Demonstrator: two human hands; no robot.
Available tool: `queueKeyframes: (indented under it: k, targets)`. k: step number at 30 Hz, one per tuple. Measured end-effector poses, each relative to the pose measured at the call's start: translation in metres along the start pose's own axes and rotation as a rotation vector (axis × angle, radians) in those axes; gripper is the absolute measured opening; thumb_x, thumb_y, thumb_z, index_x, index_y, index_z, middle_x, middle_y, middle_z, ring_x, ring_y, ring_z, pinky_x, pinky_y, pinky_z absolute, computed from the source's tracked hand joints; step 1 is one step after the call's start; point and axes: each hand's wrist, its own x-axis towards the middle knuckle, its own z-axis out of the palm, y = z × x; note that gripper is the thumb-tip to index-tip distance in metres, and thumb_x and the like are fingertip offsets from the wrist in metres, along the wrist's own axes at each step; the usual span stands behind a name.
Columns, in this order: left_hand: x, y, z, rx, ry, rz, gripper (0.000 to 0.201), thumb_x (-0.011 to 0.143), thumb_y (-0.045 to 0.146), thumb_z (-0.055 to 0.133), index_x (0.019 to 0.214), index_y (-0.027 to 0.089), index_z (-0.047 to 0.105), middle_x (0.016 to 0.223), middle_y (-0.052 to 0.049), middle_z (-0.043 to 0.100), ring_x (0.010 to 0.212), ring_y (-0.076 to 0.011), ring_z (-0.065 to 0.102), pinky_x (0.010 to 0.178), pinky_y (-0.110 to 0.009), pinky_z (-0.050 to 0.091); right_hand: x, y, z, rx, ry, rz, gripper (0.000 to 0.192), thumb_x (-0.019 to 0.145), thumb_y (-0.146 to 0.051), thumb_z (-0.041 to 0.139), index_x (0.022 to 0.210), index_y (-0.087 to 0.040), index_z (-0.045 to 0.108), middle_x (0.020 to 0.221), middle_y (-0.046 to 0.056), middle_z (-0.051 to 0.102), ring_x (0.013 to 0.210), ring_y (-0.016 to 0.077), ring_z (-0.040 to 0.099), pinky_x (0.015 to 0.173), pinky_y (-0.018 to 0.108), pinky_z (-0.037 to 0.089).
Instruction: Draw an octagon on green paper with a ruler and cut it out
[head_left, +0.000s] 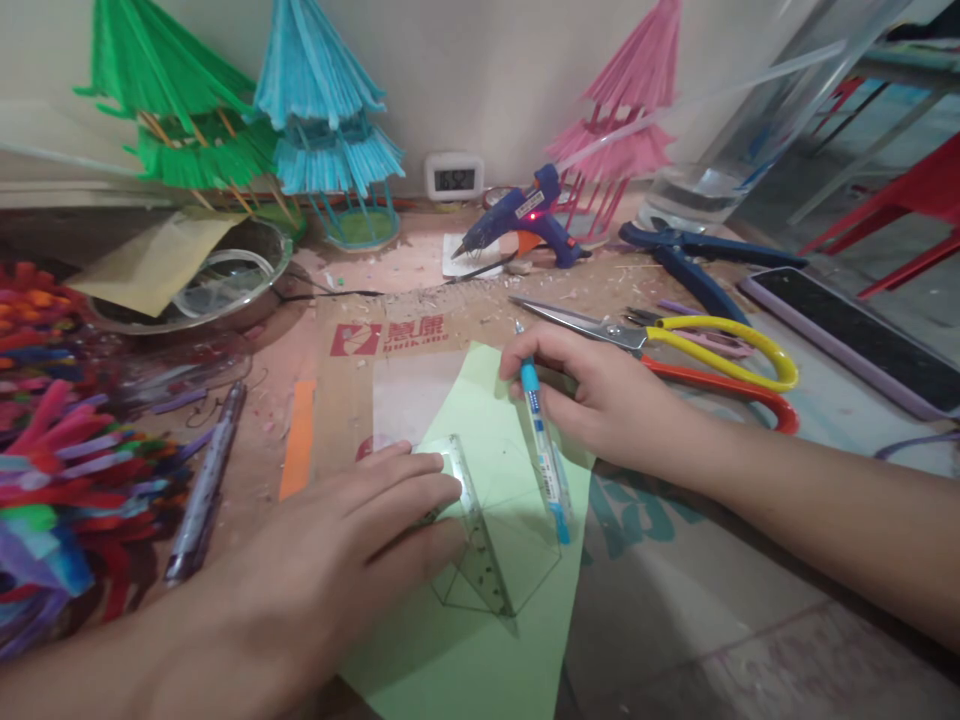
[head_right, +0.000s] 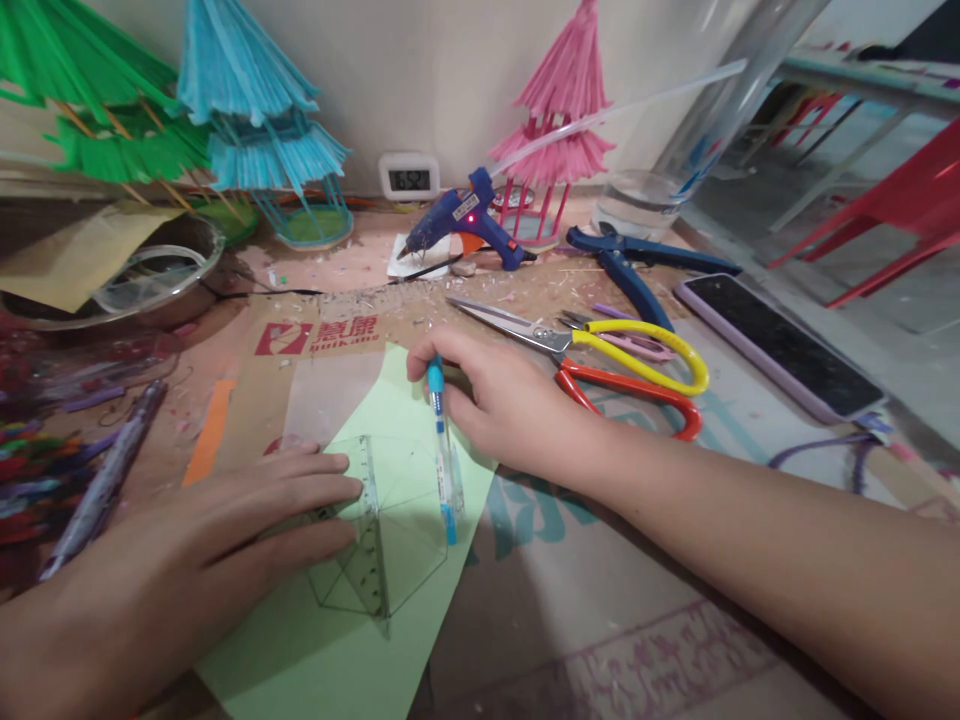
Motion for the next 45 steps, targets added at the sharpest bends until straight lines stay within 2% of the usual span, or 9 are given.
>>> queueKeyframes:
  k: [7, 12, 16, 26, 33, 36, 40, 45]
  targets:
    - [0.0023, 0.0060, -0.0002, 0.026, 0.013, -0.054, 0.044, 0.102, 0.063, 0.044, 0.119, 0.036, 0.074, 0.123, 0.003, 0.075, 0.119, -0.0270, 0.069, 0.101, -0.038, 0.056, 0.0006, 0.0010, -0.0006, -0.004, 0.004, -0.010, 0.021, 0.081, -0.011, 0.048, 0.096, -0.022, 0.060, 0.089, 0.002, 0.068, 0.082, 0.0202, 0.064, 0.076, 0.034, 0.048]
    - [0.0012, 0.0061, -0.0007, 0.030, 0.022, -0.040, 0.043, 0.103, 0.061, 0.044, 0.119, 0.035, 0.074, 0.123, 0.003, 0.075, 0.121, -0.0240, 0.068, 0.104, -0.034, 0.053, 0.0003, 0.0004, -0.0002, -0.001, 0.002, -0.012, 0.021, 0.082, -0.012, 0.048, 0.096, -0.021, 0.060, 0.089, 0.003, 0.069, 0.082, 0.0201, 0.064, 0.076, 0.034, 0.048]
    - [0.0002, 0.0042, 0.0004, 0.031, 0.002, -0.046, 0.045, 0.102, 0.063, 0.042, 0.119, 0.035, 0.074, 0.123, 0.003, 0.076, 0.119, -0.0258, 0.069, 0.104, -0.038, 0.055, 0.0003, 0.0002, -0.0001, 0.008, -0.005, -0.005, 0.022, 0.082, -0.010, 0.048, 0.096, -0.022, 0.059, 0.088, 0.002, 0.068, 0.081, 0.0200, 0.064, 0.076, 0.034, 0.048]
    - [0.0016, 0.0040, -0.0019, 0.013, -0.019, -0.044, 0.042, 0.102, 0.062, 0.044, 0.119, 0.037, 0.073, 0.123, 0.004, 0.075, 0.120, -0.0256, 0.069, 0.105, -0.037, 0.055, 0.0005, -0.0001, -0.0002, 0.021, 0.003, -0.019, 0.022, 0.080, -0.009, 0.049, 0.095, -0.021, 0.060, 0.087, 0.003, 0.068, 0.080, 0.0202, 0.064, 0.075, 0.034, 0.048]
    - [-0.0043, -0.0030, 0.0005, 0.006, -0.048, -0.014, 0.034, 0.102, 0.054, 0.052, 0.130, 0.042, 0.067, 0.131, 0.008, 0.071, 0.127, -0.0222, 0.064, 0.109, -0.033, 0.051, 0.0012, 0.0007, 0.0004, 0.011, 0.005, -0.017, 0.020, 0.081, -0.011, 0.050, 0.094, -0.022, 0.061, 0.087, 0.002, 0.068, 0.080, 0.0200, 0.064, 0.074, 0.033, 0.047]
    - [-0.0035, -0.0014, 0.0014, 0.006, -0.039, -0.049, 0.034, 0.101, 0.057, 0.052, 0.128, 0.044, 0.067, 0.131, 0.008, 0.071, 0.127, -0.0239, 0.065, 0.108, -0.036, 0.053, 0.0009, 0.0006, 0.0002, 0.007, 0.005, -0.011, 0.021, 0.081, -0.010, 0.050, 0.095, -0.022, 0.061, 0.087, 0.002, 0.068, 0.080, 0.0202, 0.064, 0.075, 0.034, 0.048]
    - [0.0006, 0.0029, 0.0004, 0.011, 0.005, -0.060, 0.040, 0.101, 0.063, 0.047, 0.120, 0.039, 0.073, 0.125, 0.005, 0.075, 0.120, -0.0267, 0.069, 0.104, -0.039, 0.056, 0.0003, 0.0002, -0.0003, 0.008, -0.001, 0.006, 0.021, 0.081, -0.011, 0.051, 0.096, -0.022, 0.062, 0.087, 0.002, 0.069, 0.080, 0.0209, 0.065, 0.075, 0.034, 0.048]
    - [0.0012, 0.0016, 0.0004, -0.035, -0.002, -0.055, 0.038, 0.101, 0.059, 0.049, 0.121, 0.038, 0.073, 0.125, 0.004, 0.074, 0.122, -0.0252, 0.068, 0.106, -0.035, 0.055, -0.0002, 0.0014, -0.0003, -0.012, 0.000, -0.001, 0.022, 0.081, -0.010, 0.049, 0.096, -0.022, 0.061, 0.088, 0.002, 0.068, 0.081, 0.0204, 0.064, 0.075, 0.034, 0.048]
